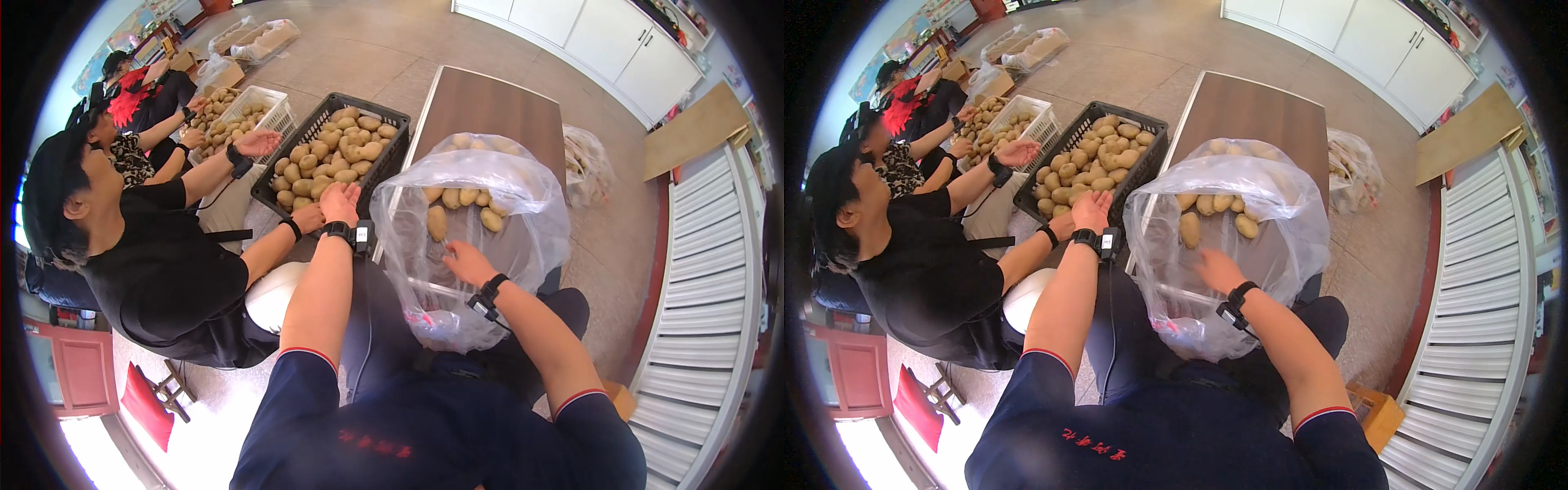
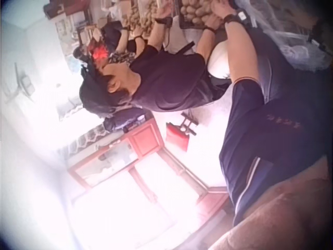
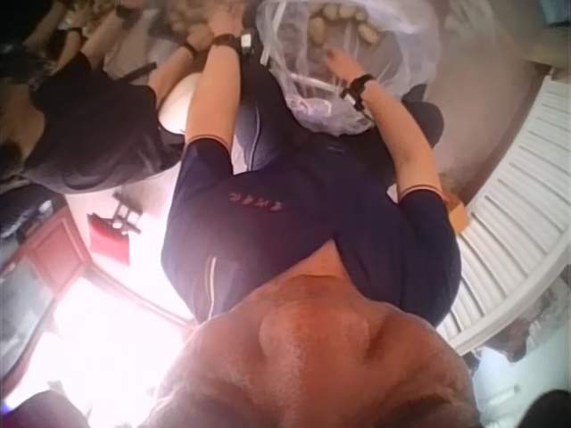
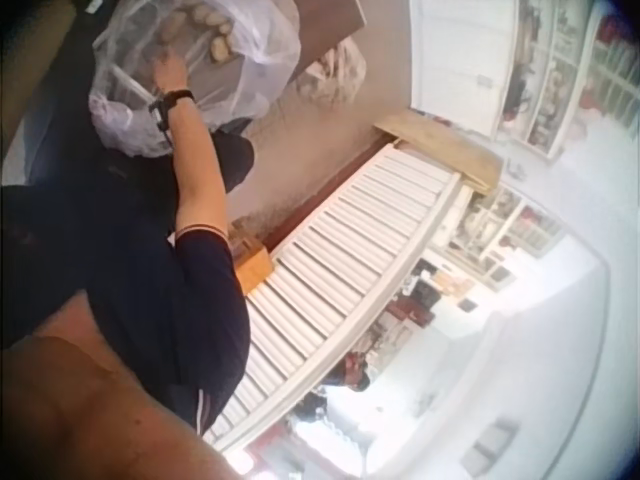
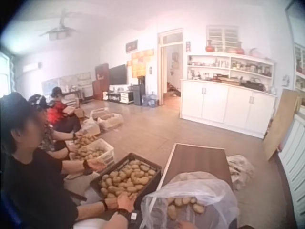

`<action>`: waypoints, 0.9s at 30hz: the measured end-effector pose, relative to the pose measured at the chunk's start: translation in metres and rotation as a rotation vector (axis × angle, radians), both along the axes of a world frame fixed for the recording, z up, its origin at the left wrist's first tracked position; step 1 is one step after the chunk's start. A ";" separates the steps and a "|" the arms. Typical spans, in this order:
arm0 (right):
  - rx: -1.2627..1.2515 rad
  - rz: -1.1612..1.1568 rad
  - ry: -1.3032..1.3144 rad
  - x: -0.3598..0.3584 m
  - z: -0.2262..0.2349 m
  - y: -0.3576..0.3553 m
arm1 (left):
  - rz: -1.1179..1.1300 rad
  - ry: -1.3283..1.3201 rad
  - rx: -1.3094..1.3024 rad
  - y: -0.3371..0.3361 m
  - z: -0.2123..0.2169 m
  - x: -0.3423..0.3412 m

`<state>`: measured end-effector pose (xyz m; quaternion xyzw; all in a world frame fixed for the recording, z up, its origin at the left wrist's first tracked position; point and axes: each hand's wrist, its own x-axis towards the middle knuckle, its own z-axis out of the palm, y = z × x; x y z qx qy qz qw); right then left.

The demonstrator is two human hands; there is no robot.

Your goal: The person sorts potatoes from a large plastic bag by picking them up and placing them into a black plastic crate.

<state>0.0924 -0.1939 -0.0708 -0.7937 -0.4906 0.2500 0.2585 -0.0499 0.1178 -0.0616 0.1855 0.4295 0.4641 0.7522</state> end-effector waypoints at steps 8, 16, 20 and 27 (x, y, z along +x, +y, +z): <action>0.051 0.026 -0.261 -0.005 0.027 0.034 | -0.146 0.062 0.082 -0.027 0.028 0.008; -0.112 0.052 -0.401 0.000 0.035 0.058 | -0.253 0.111 0.080 -0.033 0.036 0.014; -0.145 0.086 -0.448 -0.009 0.035 0.067 | -0.293 0.119 0.087 -0.032 0.036 0.012; -0.079 0.063 -0.550 -0.011 0.016 0.048 | -0.344 0.152 0.099 -0.033 0.037 0.017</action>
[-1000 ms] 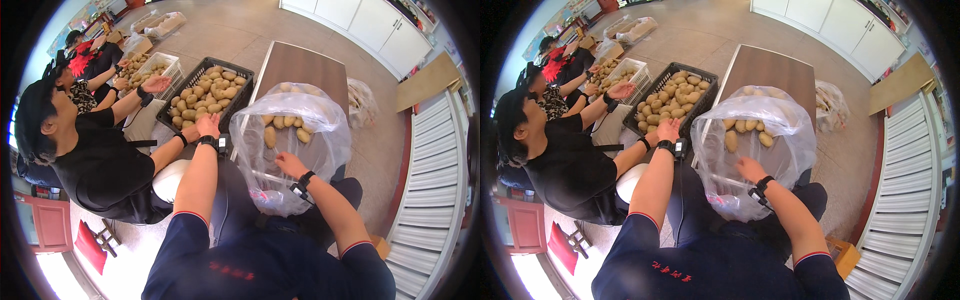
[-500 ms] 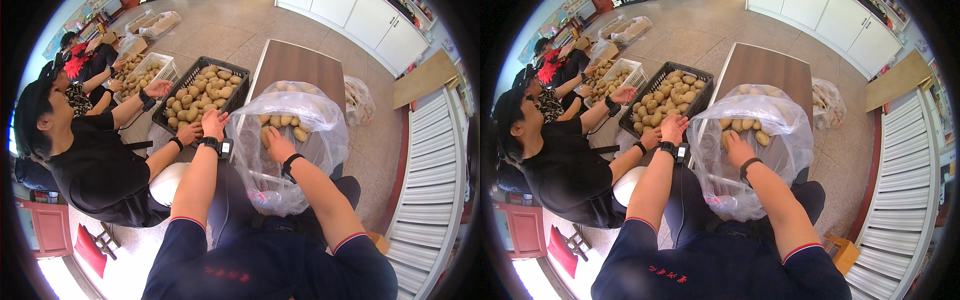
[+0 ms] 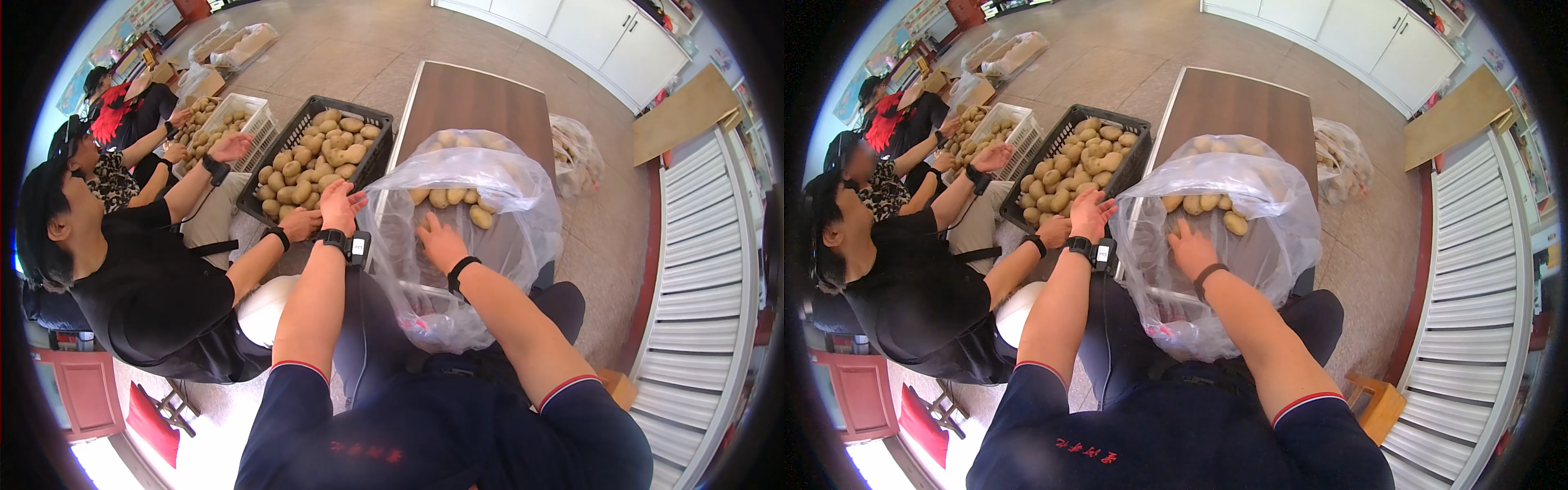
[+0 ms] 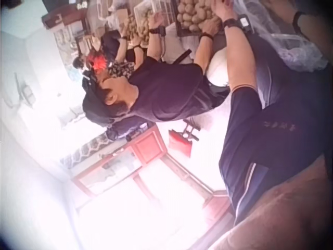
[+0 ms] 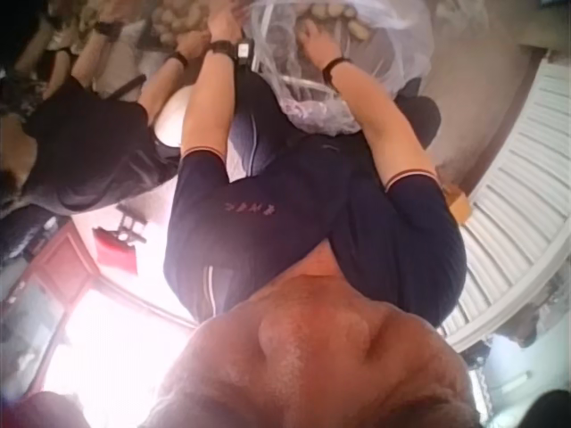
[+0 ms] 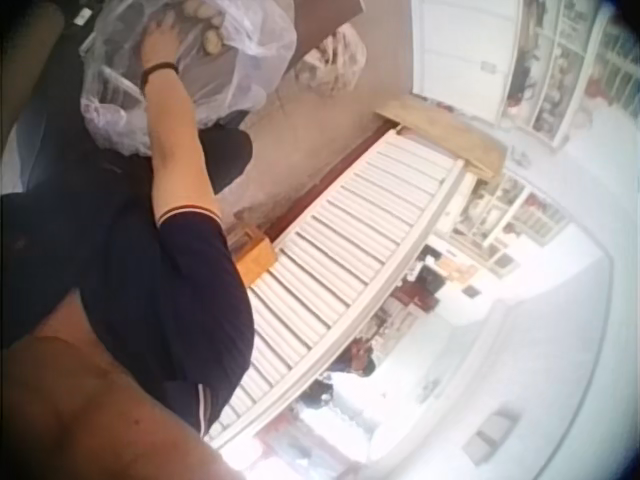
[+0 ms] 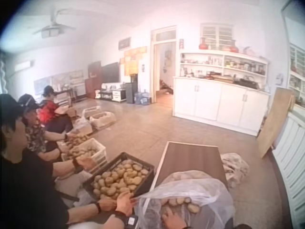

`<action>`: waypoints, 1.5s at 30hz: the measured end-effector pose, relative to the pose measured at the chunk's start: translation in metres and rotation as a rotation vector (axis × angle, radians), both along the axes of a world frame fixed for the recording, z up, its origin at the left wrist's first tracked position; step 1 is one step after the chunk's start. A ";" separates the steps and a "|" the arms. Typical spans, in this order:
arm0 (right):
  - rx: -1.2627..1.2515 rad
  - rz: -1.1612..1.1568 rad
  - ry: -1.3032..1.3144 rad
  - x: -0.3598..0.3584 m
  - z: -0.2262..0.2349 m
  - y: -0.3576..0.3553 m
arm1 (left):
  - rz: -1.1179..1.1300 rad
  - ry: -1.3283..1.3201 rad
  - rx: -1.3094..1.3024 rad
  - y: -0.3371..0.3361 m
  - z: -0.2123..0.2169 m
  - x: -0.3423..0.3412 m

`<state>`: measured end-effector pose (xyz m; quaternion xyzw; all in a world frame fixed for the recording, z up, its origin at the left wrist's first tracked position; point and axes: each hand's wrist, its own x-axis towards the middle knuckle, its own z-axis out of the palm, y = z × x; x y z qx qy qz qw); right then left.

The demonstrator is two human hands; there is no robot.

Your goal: The person sorts potatoes from a large plastic bag by picking them up and placing them into a black plastic crate.

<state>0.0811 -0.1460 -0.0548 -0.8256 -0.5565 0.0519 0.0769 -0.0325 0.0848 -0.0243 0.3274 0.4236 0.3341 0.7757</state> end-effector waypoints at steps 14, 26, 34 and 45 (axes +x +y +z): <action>0.017 -0.132 0.106 -0.017 0.004 -0.064 | -0.066 -0.022 0.026 -0.017 0.012 0.000; 0.151 -0.275 0.356 0.000 -0.019 -0.098 | -0.226 0.064 0.095 -0.030 0.019 0.001; 0.283 -0.605 1.218 0.018 0.007 -0.081 | -0.426 0.134 0.196 -0.048 0.030 0.000; 0.502 -0.375 1.458 0.005 0.092 -0.017 | -0.840 0.139 0.128 -0.073 0.055 0.006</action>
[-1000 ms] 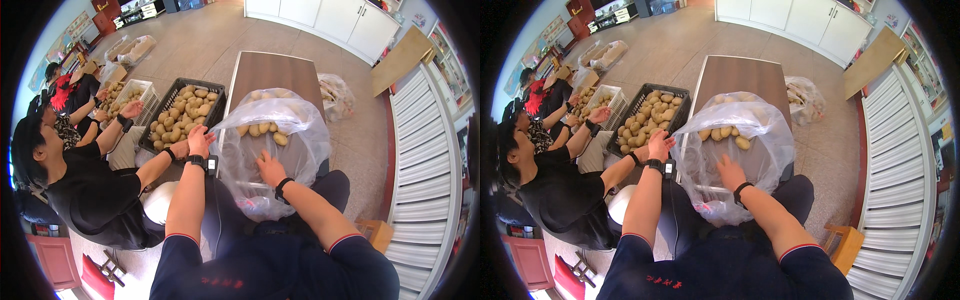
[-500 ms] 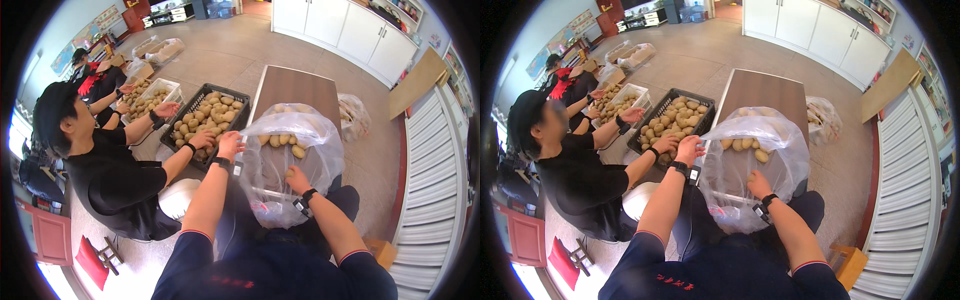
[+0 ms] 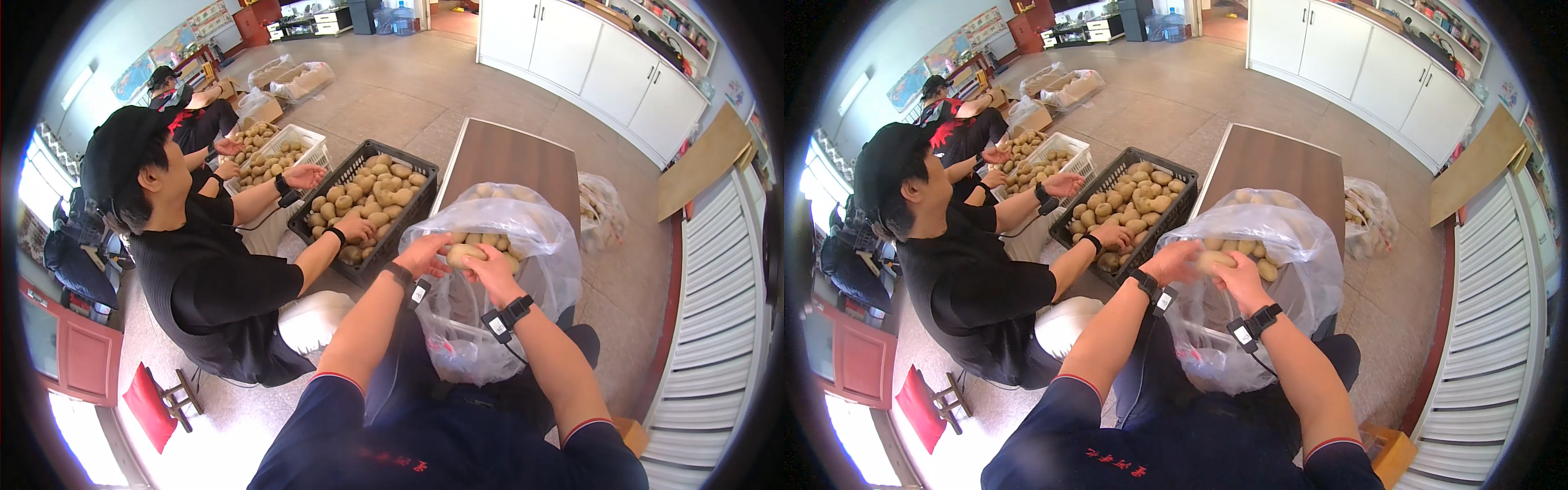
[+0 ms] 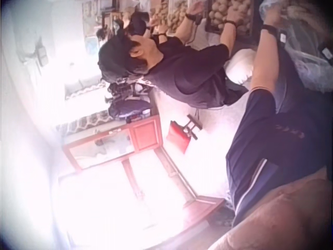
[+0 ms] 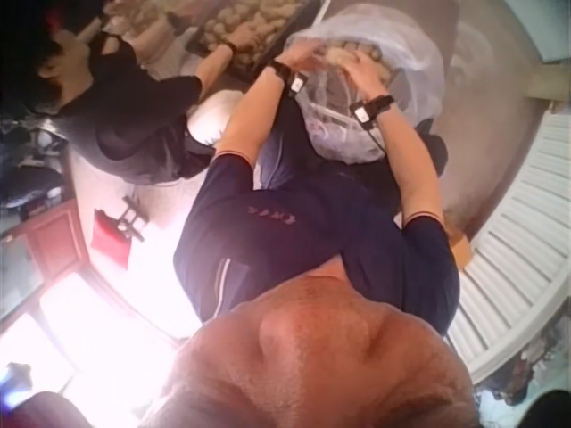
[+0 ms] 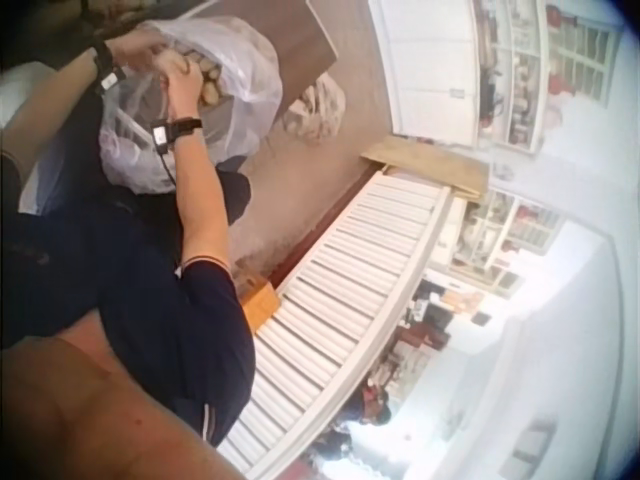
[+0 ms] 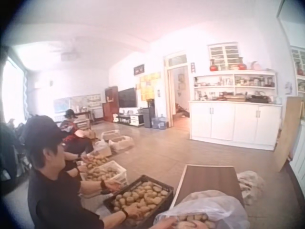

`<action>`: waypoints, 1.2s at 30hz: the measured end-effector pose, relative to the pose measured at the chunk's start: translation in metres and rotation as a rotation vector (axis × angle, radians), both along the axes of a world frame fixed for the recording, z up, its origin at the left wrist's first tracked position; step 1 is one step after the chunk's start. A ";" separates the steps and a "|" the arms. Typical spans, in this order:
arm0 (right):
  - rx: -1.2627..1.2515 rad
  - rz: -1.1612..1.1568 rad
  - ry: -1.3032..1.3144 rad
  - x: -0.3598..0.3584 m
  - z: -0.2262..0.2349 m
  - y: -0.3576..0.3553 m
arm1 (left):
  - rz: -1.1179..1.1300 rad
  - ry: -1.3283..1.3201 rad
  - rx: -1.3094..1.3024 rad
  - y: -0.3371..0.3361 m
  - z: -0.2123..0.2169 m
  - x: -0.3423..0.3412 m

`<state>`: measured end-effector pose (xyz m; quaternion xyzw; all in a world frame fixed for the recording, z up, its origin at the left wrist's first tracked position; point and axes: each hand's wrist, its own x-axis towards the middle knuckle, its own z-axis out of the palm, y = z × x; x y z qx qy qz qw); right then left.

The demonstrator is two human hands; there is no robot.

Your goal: The person sorts potatoes from a large plastic bag by picking them up and placing them into a black plastic crate.

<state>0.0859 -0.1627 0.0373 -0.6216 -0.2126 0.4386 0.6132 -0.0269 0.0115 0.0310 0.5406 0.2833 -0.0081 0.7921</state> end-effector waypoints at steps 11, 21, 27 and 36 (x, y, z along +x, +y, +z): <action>0.033 -0.079 -0.099 -0.016 -0.014 0.012 | 0.026 -0.154 -0.186 0.027 -0.025 -0.001; -0.364 0.025 -0.256 -0.014 -0.115 -0.069 | 0.657 -0.143 -0.352 0.071 -0.066 -0.014; -0.400 0.019 -0.636 -0.016 -0.148 -0.109 | 1.019 -0.336 -0.428 0.102 -0.109 -0.022; -0.702 -0.024 -0.900 -0.027 -0.107 -0.104 | 1.070 -0.263 -0.196 0.112 -0.101 -0.029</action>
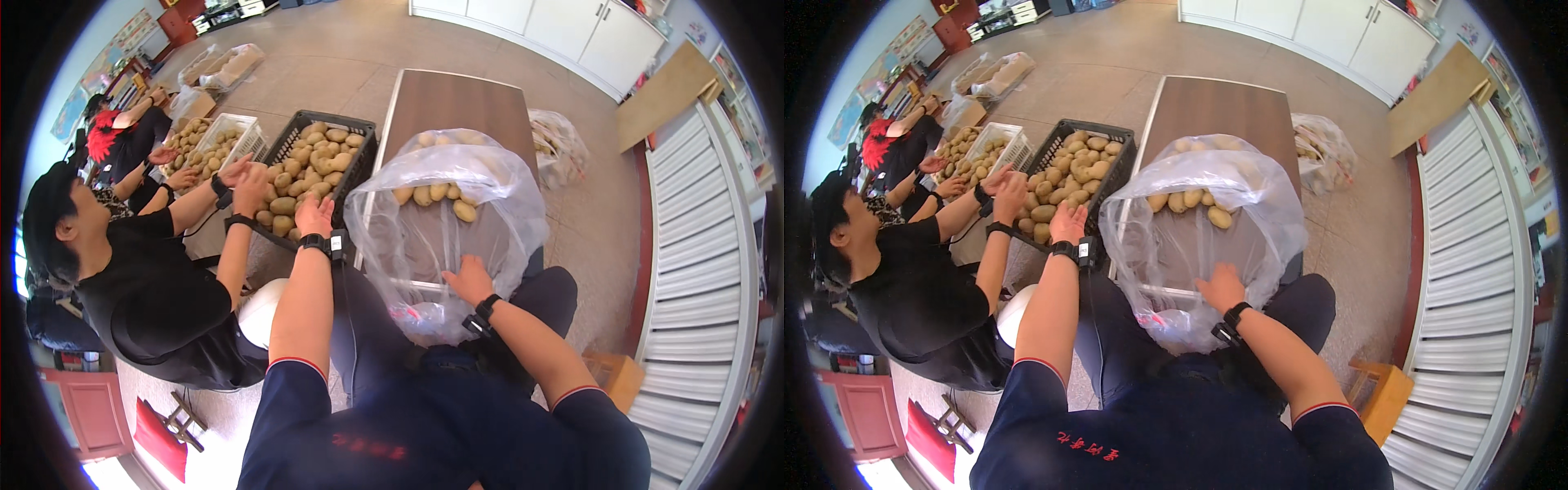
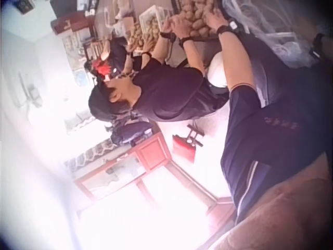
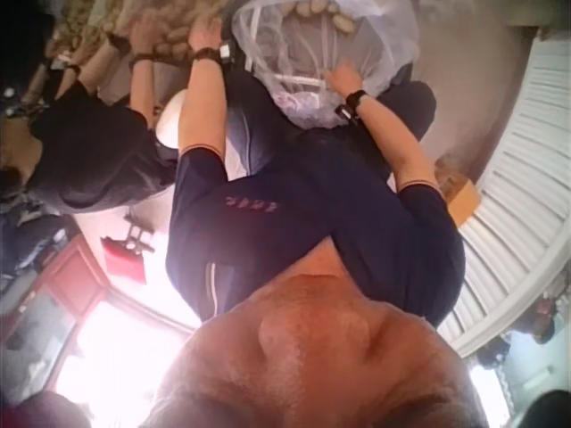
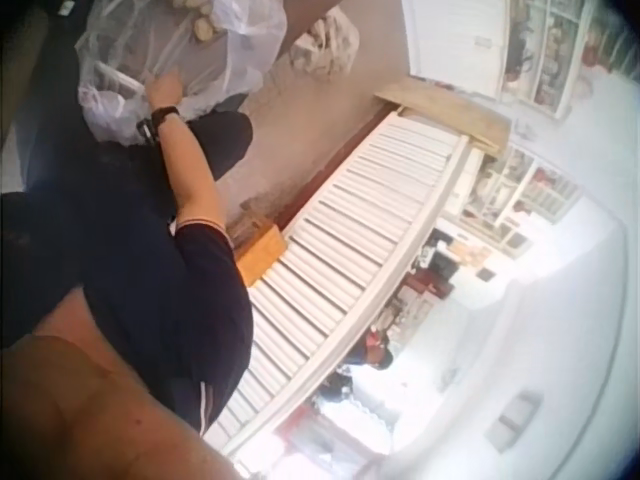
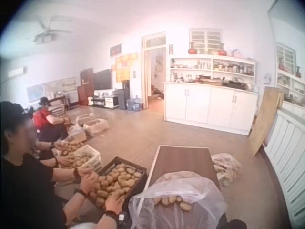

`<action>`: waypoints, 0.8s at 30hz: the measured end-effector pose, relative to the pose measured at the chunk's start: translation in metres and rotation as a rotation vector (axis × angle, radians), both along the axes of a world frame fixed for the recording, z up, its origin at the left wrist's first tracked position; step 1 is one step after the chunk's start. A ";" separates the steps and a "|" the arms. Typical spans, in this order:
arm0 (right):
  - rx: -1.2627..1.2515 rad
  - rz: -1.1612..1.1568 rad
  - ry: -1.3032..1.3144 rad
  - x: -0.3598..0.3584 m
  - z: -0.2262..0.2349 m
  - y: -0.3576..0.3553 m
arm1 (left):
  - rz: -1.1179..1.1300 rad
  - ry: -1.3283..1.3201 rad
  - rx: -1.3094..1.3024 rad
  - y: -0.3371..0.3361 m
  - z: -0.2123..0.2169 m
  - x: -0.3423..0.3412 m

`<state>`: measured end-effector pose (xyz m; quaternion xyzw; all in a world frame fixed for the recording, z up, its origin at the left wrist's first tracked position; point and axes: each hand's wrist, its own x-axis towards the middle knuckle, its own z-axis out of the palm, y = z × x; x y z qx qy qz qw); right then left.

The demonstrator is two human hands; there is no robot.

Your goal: The person sorts potatoes from a large plastic bag by picking them up and placing them into a black plastic crate.

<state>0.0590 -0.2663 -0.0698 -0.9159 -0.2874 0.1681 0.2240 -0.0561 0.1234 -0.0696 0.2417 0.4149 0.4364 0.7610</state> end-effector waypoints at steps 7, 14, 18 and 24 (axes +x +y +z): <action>-0.285 0.062 0.108 0.009 0.000 0.007 | -0.171 0.117 0.065 -0.028 0.028 0.006; -0.162 0.326 0.014 0.033 -0.034 -0.003 | -0.267 0.188 0.118 -0.043 0.048 0.009; -0.150 0.629 -0.162 0.044 -0.029 -0.004 | -0.418 0.183 0.153 -0.055 0.060 0.017; -0.256 0.522 -0.005 0.039 -0.020 -0.003 | -0.879 0.308 0.242 -0.075 0.072 0.031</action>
